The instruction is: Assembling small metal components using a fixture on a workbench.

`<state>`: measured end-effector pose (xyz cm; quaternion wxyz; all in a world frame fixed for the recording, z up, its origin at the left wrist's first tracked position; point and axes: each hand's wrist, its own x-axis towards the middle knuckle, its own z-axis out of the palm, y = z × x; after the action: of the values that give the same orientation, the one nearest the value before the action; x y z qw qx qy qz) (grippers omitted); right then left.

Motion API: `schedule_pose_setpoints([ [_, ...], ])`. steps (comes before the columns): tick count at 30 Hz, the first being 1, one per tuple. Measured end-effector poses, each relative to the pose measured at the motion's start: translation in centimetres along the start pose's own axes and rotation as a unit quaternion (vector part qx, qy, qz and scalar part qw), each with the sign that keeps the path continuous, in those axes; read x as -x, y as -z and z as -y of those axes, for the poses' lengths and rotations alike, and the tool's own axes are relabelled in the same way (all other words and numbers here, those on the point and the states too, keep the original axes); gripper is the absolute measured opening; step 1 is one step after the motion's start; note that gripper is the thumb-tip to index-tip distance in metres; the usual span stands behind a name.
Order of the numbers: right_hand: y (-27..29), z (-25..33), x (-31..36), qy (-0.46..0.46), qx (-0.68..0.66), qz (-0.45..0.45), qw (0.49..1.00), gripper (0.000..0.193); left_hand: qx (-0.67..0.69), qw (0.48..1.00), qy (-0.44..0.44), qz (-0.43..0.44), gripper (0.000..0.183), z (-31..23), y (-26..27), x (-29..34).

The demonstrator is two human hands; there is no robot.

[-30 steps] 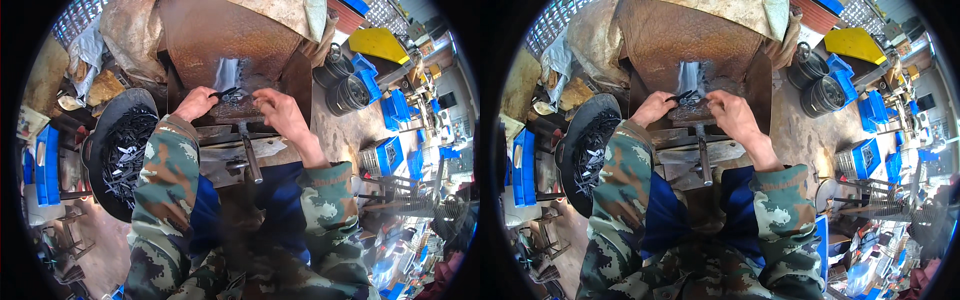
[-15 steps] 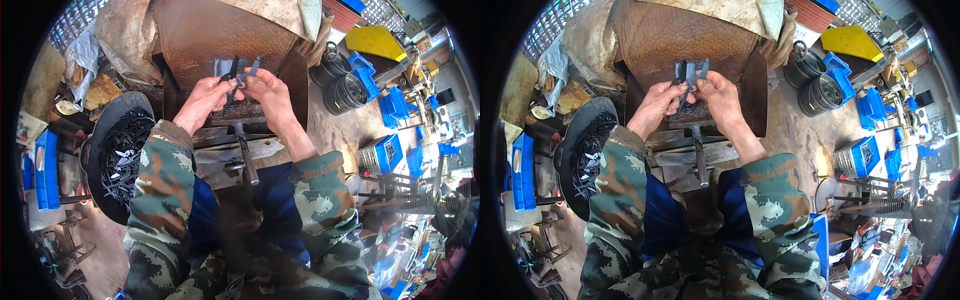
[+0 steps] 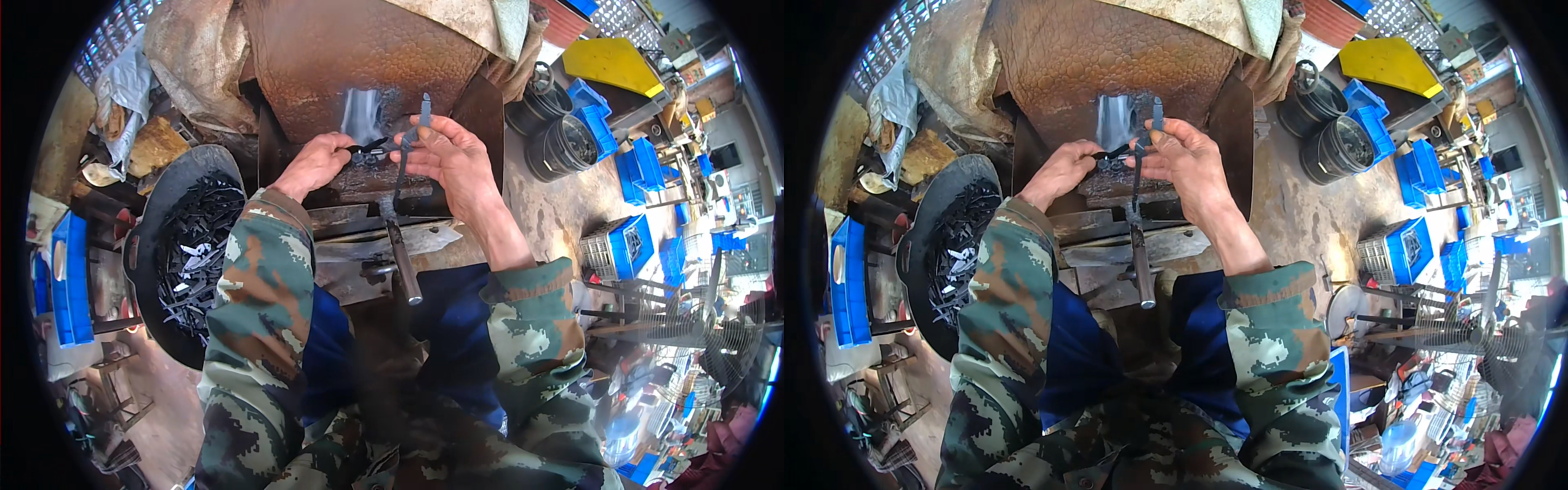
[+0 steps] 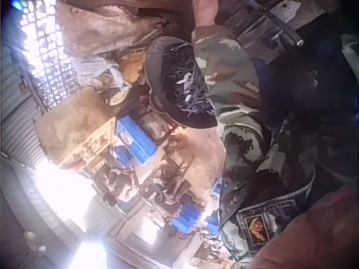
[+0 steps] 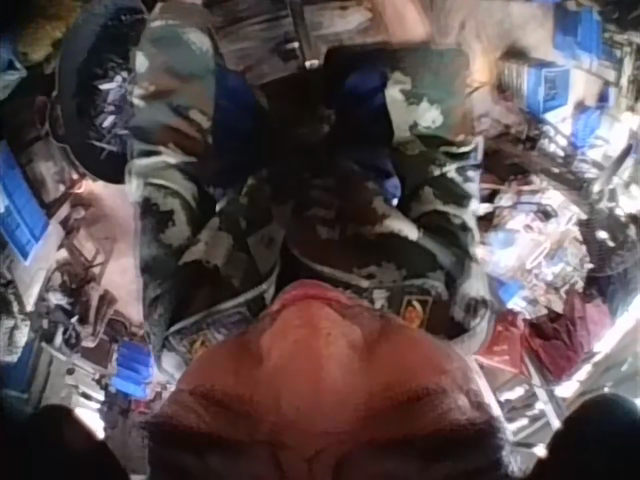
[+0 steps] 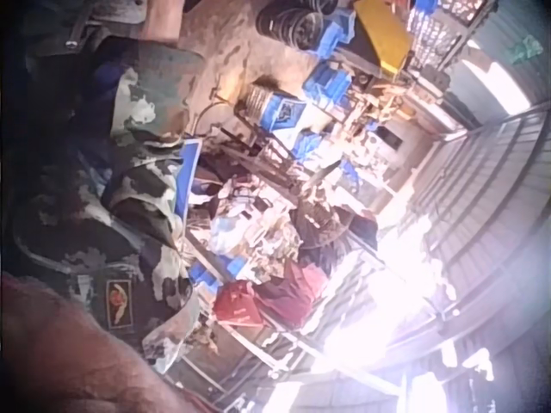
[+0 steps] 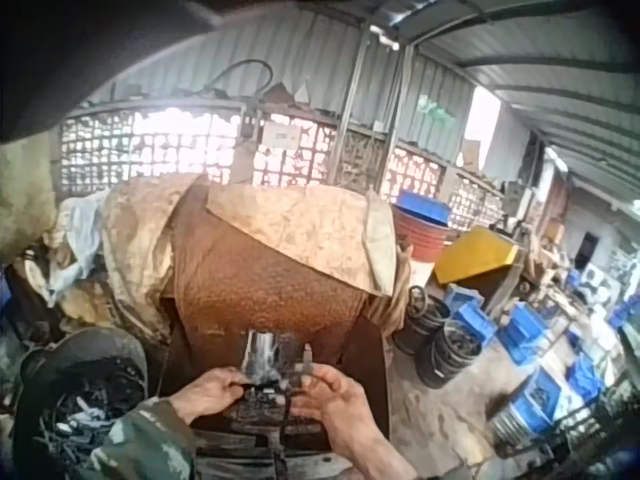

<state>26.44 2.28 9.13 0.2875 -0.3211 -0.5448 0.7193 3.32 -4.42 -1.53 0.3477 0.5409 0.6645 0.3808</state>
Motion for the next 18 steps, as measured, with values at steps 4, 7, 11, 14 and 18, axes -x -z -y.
schedule_pose_setpoints([
  [4,0.4,0.0,0.4,-0.003,-0.014,0.003,1.0,0.026,-0.011,1.0,-0.03,0.001,0.028,-0.8,0.4,0.8],
  [7,0.5,0.1,0.9,-0.032,-0.035,0.003,0.999,0.028,-0.026,0.998,-0.064,-0.007,0.03,-1.2,0.6,1.4],
  [11,0.3,0.4,1.2,-0.054,-0.007,-0.01,0.998,0.028,-0.117,0.986,-0.119,-0.023,0.032,-1.3,1.2,1.5],
  [14,1.2,0.2,1.6,-0.046,0.051,-0.009,0.998,0.025,-0.254,0.958,-0.119,-0.053,0.031,-4.1,0.1,1.8],
  [18,0.9,0.1,3.5,-0.026,0.159,0.005,0.987,0.016,-0.202,0.976,-0.059,-0.055,0.027,-4.3,1.0,2.2],
])
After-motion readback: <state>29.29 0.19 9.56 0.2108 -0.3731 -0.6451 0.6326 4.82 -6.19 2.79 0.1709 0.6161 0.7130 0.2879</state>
